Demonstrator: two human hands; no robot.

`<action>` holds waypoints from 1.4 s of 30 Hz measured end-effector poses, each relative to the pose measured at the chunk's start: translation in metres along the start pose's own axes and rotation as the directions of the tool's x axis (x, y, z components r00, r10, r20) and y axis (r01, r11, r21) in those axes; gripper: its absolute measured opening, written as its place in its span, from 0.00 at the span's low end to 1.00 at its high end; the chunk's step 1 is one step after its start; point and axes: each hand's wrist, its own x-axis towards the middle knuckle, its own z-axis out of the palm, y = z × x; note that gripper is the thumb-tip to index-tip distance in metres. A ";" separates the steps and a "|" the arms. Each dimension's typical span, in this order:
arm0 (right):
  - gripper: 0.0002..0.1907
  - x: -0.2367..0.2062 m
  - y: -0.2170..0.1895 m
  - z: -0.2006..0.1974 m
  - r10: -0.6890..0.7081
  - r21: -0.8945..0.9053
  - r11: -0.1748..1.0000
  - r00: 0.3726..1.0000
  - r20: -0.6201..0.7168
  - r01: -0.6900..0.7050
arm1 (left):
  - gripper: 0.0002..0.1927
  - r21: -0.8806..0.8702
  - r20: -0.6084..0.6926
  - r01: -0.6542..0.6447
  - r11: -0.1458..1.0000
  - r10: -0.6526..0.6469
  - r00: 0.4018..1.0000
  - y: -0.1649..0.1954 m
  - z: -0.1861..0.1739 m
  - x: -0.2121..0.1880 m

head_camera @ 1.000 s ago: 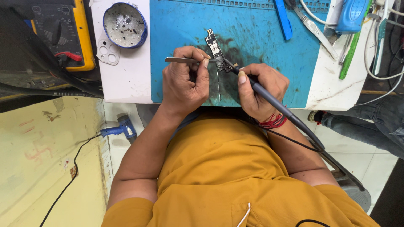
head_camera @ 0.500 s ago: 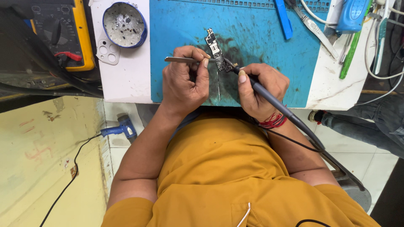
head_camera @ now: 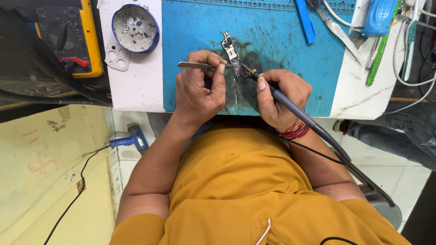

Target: The person solders components on a phone motherboard placed on a blue work mat, holding the board steady with one hand while applying a soldering iron with the other. They use tweezers to reposition the board and small parts, and dip the iron in flux between soldering passes.

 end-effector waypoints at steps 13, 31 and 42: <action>0.04 0.001 -0.002 0.000 -0.003 0.001 1.000 1.000 -0.005 0.003 | 0.12 0.019 0.000 -0.005 1.000 0.005 1.000 0.001 0.000 0.000; 0.03 0.001 0.000 0.001 -0.013 -0.001 1.000 1.000 -0.017 0.013 | 0.12 -0.002 0.008 -0.003 1.000 0.003 1.000 0.002 0.000 0.000; 0.04 -0.001 0.001 0.002 -0.013 -0.007 1.000 1.000 -0.002 0.013 | 0.12 0.011 0.005 -0.007 1.000 0.007 1.000 0.000 0.001 -0.001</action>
